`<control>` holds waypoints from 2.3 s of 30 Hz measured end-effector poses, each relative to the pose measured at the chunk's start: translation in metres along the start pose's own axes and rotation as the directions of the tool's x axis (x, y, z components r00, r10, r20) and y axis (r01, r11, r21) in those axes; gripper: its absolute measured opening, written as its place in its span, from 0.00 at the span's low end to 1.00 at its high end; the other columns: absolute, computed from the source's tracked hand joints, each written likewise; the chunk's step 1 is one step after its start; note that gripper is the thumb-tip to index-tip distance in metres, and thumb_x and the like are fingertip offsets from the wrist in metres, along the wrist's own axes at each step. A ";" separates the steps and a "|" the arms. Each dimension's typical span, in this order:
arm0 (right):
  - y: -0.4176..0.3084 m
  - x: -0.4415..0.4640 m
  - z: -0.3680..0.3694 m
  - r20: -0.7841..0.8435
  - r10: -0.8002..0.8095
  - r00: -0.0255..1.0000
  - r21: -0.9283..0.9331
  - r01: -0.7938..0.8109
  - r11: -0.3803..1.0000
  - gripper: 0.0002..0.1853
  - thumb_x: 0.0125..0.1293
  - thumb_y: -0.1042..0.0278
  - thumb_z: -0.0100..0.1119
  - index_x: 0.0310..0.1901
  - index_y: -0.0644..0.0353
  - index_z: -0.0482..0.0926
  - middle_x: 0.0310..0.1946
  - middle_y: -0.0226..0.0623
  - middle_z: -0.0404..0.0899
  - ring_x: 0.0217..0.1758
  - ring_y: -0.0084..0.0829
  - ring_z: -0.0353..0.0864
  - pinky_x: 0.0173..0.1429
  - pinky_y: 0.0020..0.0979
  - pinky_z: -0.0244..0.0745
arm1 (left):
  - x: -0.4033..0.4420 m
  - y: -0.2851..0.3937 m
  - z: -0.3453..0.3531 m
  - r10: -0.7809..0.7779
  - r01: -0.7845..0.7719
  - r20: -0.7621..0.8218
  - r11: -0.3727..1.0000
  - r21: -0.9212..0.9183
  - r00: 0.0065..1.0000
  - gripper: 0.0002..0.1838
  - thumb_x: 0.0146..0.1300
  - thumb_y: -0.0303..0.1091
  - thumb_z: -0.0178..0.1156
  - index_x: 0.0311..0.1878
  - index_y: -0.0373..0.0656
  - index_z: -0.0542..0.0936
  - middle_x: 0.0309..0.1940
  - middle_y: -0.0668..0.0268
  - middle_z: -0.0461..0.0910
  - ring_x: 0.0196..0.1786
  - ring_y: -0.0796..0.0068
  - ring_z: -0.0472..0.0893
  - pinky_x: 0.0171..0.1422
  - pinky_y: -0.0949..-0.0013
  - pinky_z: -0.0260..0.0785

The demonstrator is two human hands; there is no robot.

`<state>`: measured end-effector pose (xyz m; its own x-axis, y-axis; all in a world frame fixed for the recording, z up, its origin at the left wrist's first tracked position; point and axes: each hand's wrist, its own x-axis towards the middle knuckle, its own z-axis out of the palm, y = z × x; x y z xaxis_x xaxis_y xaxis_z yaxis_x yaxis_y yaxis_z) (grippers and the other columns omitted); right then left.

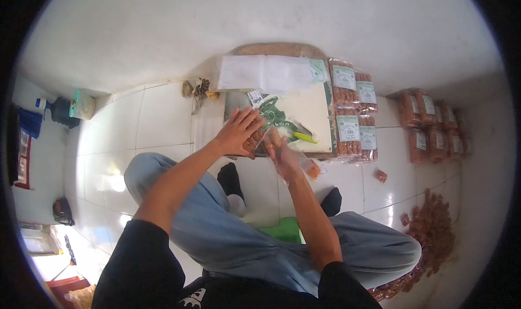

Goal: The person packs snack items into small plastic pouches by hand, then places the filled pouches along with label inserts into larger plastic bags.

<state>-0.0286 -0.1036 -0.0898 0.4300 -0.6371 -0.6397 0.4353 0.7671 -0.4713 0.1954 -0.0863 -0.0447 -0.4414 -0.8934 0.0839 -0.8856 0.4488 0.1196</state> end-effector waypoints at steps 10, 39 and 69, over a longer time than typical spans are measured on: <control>0.003 0.011 -0.013 0.109 -0.179 0.978 -0.253 0.201 0.946 0.23 0.77 0.49 0.47 0.47 0.66 0.75 0.37 0.43 0.79 0.36 0.30 0.79 0.39 0.32 0.76 | 0.000 0.001 0.000 -0.010 0.009 0.023 0.999 0.035 1.000 0.69 0.32 0.73 0.73 0.78 0.53 0.54 0.78 0.56 0.50 0.80 0.49 0.46 0.79 0.37 0.40; 0.004 -0.001 -0.004 0.292 -0.701 0.651 -0.880 0.469 0.069 0.19 0.72 0.66 0.55 0.62 0.59 0.77 0.25 0.43 0.82 0.25 0.32 0.80 0.33 0.33 0.75 | 0.009 0.014 -0.014 -0.009 0.008 0.087 1.000 0.018 0.996 0.66 0.29 0.63 0.80 0.77 0.76 0.56 0.77 0.55 0.48 0.78 0.38 0.46 0.68 0.24 0.44; -0.012 0.023 0.003 0.212 -0.417 0.884 -0.854 0.376 0.361 0.22 0.69 0.54 0.59 0.58 0.59 0.77 0.33 0.46 0.84 0.36 0.42 0.85 0.40 0.38 0.76 | 0.013 0.011 -0.009 -0.031 0.024 0.138 0.998 0.053 0.990 0.75 0.28 0.71 0.75 0.78 0.45 0.50 0.79 0.64 0.45 0.80 0.45 0.42 0.70 0.20 0.42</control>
<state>-0.0216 -0.1272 -0.0970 0.3663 -0.8991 -0.2395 -0.3567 0.1021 -0.9286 0.1815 -0.0928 -0.0335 -0.4291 -0.9015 -0.0572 -0.9025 0.4252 0.0686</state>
